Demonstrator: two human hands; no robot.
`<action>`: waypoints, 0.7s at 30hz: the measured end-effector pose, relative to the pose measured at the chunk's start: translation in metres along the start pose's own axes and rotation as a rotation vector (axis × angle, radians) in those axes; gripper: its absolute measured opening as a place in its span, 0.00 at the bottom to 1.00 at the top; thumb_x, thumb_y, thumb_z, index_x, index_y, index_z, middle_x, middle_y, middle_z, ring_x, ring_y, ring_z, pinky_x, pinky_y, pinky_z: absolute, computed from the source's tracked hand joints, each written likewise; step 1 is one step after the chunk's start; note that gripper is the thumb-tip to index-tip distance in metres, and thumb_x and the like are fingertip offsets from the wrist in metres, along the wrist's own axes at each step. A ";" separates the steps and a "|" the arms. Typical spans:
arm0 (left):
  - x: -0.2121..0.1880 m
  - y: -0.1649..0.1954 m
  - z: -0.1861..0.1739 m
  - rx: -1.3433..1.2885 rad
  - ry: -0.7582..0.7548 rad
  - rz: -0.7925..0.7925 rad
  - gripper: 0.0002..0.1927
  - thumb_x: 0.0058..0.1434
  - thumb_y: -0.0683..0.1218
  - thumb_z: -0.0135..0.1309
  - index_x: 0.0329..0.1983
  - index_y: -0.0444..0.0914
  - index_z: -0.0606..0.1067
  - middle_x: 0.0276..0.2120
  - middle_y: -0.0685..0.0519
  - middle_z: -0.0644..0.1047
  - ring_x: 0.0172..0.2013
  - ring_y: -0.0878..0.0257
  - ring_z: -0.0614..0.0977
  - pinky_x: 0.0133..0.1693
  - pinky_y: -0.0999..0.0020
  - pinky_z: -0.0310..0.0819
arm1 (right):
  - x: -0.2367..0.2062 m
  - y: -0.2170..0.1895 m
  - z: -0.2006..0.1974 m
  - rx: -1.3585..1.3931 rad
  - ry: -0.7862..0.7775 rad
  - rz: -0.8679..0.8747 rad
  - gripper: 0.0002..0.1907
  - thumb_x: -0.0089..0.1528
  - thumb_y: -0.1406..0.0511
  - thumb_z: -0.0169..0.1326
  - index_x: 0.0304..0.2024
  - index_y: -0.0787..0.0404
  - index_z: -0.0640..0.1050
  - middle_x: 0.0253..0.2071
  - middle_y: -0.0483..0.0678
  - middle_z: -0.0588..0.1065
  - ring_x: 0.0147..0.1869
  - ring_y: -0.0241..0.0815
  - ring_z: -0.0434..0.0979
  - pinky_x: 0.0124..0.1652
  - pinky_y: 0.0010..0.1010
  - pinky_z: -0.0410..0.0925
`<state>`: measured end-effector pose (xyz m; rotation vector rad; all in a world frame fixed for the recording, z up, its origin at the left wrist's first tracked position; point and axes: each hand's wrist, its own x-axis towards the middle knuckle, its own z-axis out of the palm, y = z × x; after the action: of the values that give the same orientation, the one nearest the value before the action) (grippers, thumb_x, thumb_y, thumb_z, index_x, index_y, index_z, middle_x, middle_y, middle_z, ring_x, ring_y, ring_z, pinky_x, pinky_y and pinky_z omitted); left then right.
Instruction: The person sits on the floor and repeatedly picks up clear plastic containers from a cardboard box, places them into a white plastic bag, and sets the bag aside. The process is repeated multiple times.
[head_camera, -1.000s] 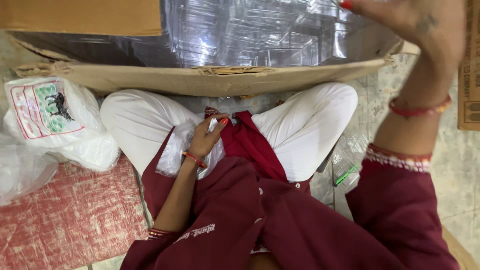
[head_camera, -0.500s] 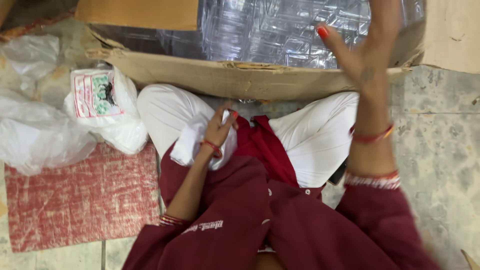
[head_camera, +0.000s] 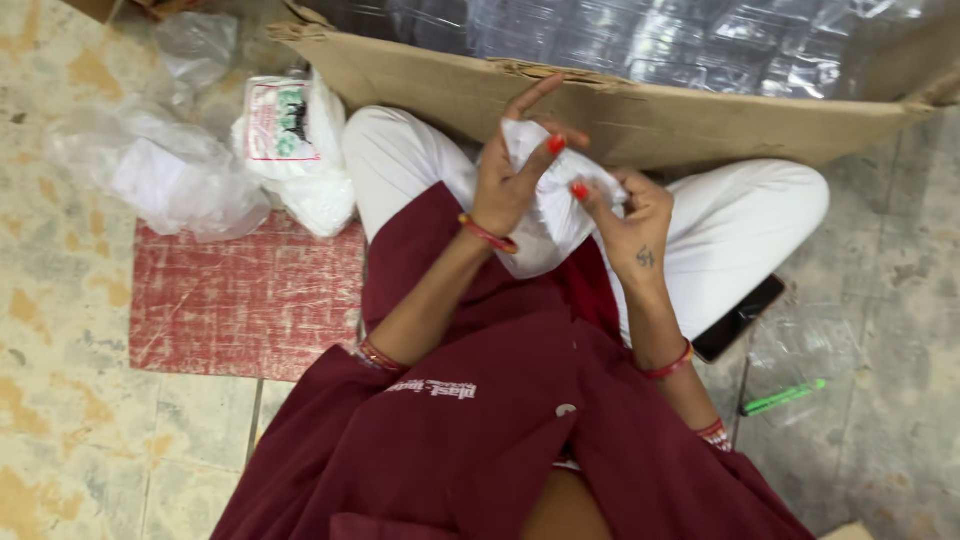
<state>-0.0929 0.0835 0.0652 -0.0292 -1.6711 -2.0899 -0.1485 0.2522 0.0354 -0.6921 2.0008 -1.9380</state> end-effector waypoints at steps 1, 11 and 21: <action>-0.001 0.000 -0.003 -0.037 -0.064 -0.028 0.32 0.71 0.46 0.57 0.74 0.36 0.59 0.47 0.49 0.81 0.50 0.66 0.82 0.57 0.67 0.76 | -0.001 0.003 -0.004 0.004 0.041 0.016 0.09 0.68 0.66 0.65 0.44 0.67 0.82 0.36 0.39 0.76 0.37 0.24 0.68 0.37 0.18 0.62; -0.021 -0.026 -0.004 0.067 0.111 -0.152 0.09 0.67 0.38 0.62 0.49 0.31 0.81 0.43 0.47 0.85 0.42 0.65 0.86 0.48 0.69 0.83 | -0.014 0.018 0.005 0.111 0.238 -0.143 0.12 0.70 0.63 0.63 0.48 0.67 0.82 0.38 0.38 0.77 0.36 0.23 0.67 0.35 0.18 0.58; -0.026 -0.048 0.002 -0.075 0.264 -0.256 0.08 0.61 0.35 0.58 0.44 0.34 0.80 0.38 0.54 0.83 0.33 0.71 0.79 0.32 0.74 0.73 | -0.014 0.032 0.006 0.234 0.300 -0.054 0.12 0.68 0.64 0.62 0.44 0.70 0.82 0.33 0.44 0.76 0.33 0.27 0.64 0.33 0.18 0.57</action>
<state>-0.0877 0.1020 0.0138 0.4390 -1.5008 -2.2250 -0.1385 0.2539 0.0020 -0.4211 1.8815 -2.3793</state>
